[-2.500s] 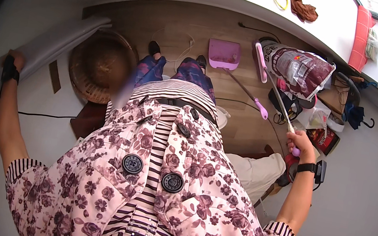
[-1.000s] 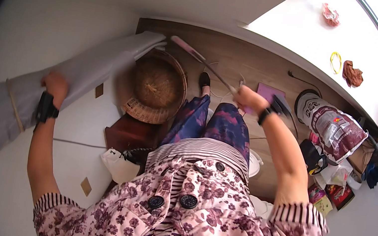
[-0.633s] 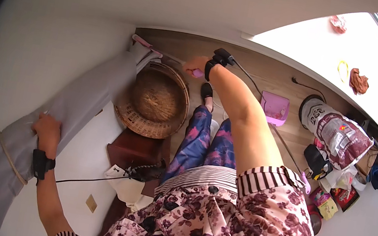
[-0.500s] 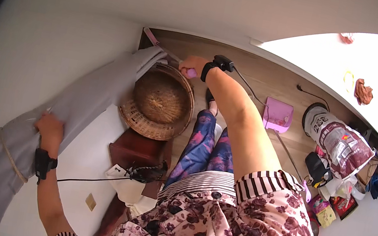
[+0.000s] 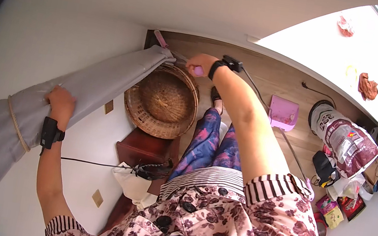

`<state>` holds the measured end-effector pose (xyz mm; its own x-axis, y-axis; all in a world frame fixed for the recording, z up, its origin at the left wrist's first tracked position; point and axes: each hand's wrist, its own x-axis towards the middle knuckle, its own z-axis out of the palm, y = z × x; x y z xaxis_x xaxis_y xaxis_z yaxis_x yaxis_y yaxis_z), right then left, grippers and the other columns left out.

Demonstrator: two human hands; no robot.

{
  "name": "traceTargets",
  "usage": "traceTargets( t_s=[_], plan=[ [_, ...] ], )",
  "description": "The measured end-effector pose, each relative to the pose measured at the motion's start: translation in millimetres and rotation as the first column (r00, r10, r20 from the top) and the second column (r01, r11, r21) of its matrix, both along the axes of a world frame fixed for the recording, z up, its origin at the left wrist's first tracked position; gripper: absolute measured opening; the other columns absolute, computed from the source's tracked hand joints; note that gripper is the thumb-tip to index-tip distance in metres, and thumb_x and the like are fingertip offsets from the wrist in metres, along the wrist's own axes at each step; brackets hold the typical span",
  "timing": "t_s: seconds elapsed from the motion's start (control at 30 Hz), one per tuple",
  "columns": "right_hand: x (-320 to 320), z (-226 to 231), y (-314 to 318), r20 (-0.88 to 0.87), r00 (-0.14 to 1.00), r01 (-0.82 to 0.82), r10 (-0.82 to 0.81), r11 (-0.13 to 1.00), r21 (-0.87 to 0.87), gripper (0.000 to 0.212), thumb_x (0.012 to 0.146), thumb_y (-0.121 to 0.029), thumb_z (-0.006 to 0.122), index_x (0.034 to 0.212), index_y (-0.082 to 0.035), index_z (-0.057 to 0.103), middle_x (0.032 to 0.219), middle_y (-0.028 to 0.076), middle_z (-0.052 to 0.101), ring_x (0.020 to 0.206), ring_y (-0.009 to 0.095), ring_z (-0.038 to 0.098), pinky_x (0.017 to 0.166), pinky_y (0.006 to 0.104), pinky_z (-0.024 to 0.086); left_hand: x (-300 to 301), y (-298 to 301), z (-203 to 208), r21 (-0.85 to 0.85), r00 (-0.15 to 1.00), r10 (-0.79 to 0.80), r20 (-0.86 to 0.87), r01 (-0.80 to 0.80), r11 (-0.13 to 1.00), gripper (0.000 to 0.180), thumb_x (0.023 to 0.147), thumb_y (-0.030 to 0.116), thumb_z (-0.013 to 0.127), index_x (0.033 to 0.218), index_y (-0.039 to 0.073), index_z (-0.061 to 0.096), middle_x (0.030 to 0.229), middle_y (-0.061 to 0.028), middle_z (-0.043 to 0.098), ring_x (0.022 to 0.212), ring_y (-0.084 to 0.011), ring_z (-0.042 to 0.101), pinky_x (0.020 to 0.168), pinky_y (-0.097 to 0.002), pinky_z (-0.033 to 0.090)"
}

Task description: The person unplugs a fan, wipes the exterior and the grille using a cloth, and then rinses the cloth in a bucket in a bathroom.

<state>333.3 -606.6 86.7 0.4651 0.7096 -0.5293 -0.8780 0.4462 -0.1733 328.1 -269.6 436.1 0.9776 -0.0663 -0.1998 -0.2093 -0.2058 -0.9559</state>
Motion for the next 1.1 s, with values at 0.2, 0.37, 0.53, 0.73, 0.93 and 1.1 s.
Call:
traceTargets(
  t_s=[0.2, 0.37, 0.53, 0.73, 0.93, 1.1],
  plan=[
    [-55.0, 4.6, -32.9, -0.089, 0.995, -0.07, 0.041, 0.933, -0.352, 0.015, 0.085, -0.007, 0.049, 0.069, -0.005, 0.046, 0.053, 0.0, 0.043, 0.041, 0.011, 0.044, 0.036, 0.0237, 0.04, 4.3, 16.3, -11.2, 0.007, 0.999, 0.011, -0.053, -0.011, 1.0, 0.029, 0.083, 0.029, 0.046, 0.086, 0.009, 0.066, 0.09, -0.0088, 0.058, 0.079, -0.0234, 0.058, 0.058, -0.0395, 0.043],
    [-86.9, 56.4, -35.2, 0.116, 0.963, -0.108, 0.244, 0.742, -0.662, 0.018, 0.08, -0.009, 0.057, 0.065, -0.003, 0.049, 0.054, 0.003, 0.05, 0.043, 0.013, 0.048, 0.035, 0.0275, 0.039, -12.8, 27.5, -5.6, 0.01, 0.996, 0.042, -0.084, -0.041, 0.999, 0.027, 0.082, 0.031, 0.047, 0.083, 0.013, 0.068, 0.088, -0.007, 0.059, 0.081, -0.0234, 0.059, 0.059, -0.0411, 0.044],
    [-53.8, 40.5, -22.3, 0.602, 0.394, 0.053, 0.695, 0.637, -0.769, 0.013, 0.061, -0.008, 0.066, 0.069, -0.006, 0.057, 0.062, 0.008, 0.058, 0.057, 0.023, 0.057, 0.051, 0.0342, 0.046, -39.8, 22.2, 4.0, -0.012, 0.995, 0.044, -0.088, -0.045, 0.999, 0.029, 0.081, 0.035, 0.05, 0.083, 0.013, 0.068, 0.087, -0.0065, 0.06, 0.081, -0.0225, 0.059, 0.059, -0.0415, 0.044],
    [46.3, 38.1, 19.5, 0.793, -0.342, 0.67, 0.504, 0.722, -0.17, 0.016, 0.059, -0.009, 0.066, 0.071, -0.01, 0.056, 0.06, 0.009, 0.054, 0.055, 0.029, 0.053, 0.05, 0.0381, 0.041, -38.6, 10.3, -2.9, 0.018, 0.997, -0.002, -0.074, 0.004, 1.0, 0.035, 0.081, 0.042, 0.051, 0.085, 0.012, 0.067, 0.085, -0.0062, 0.059, 0.076, -0.0207, 0.058, 0.058, -0.0392, 0.043],
    [126.2, 80.4, 23.8, 0.496, -0.28, 0.497, 0.822, 0.567, -0.657, 0.016, 0.062, -0.013, 0.065, 0.074, -0.01, 0.056, 0.06, 0.007, 0.054, 0.059, 0.027, 0.055, 0.052, 0.0392, 0.043, -1.0, -24.4, 8.4, 0.023, 0.998, -0.031, -0.056, 0.032, 0.999, 0.038, 0.081, 0.047, 0.05, 0.083, 0.012, 0.066, 0.085, -0.006, 0.057, 0.075, -0.0198, 0.057, 0.058, -0.0359, 0.041],
    [95.9, 54.4, 56.3, 0.486, -0.068, 0.686, 0.871, 0.395, -0.612, 0.012, 0.066, -0.022, 0.062, 0.071, -0.011, 0.06, 0.064, 0.008, 0.058, 0.064, 0.029, 0.058, 0.054, 0.041, 0.045, -1.0, -14.4, 4.6, 0.061, 0.993, -0.096, -0.071, 0.101, 0.993, 0.041, 0.081, 0.05, 0.05, 0.085, 0.012, 0.066, 0.083, -0.0058, 0.057, 0.075, -0.0196, 0.058, 0.058, -0.0354, 0.04]
  ],
)
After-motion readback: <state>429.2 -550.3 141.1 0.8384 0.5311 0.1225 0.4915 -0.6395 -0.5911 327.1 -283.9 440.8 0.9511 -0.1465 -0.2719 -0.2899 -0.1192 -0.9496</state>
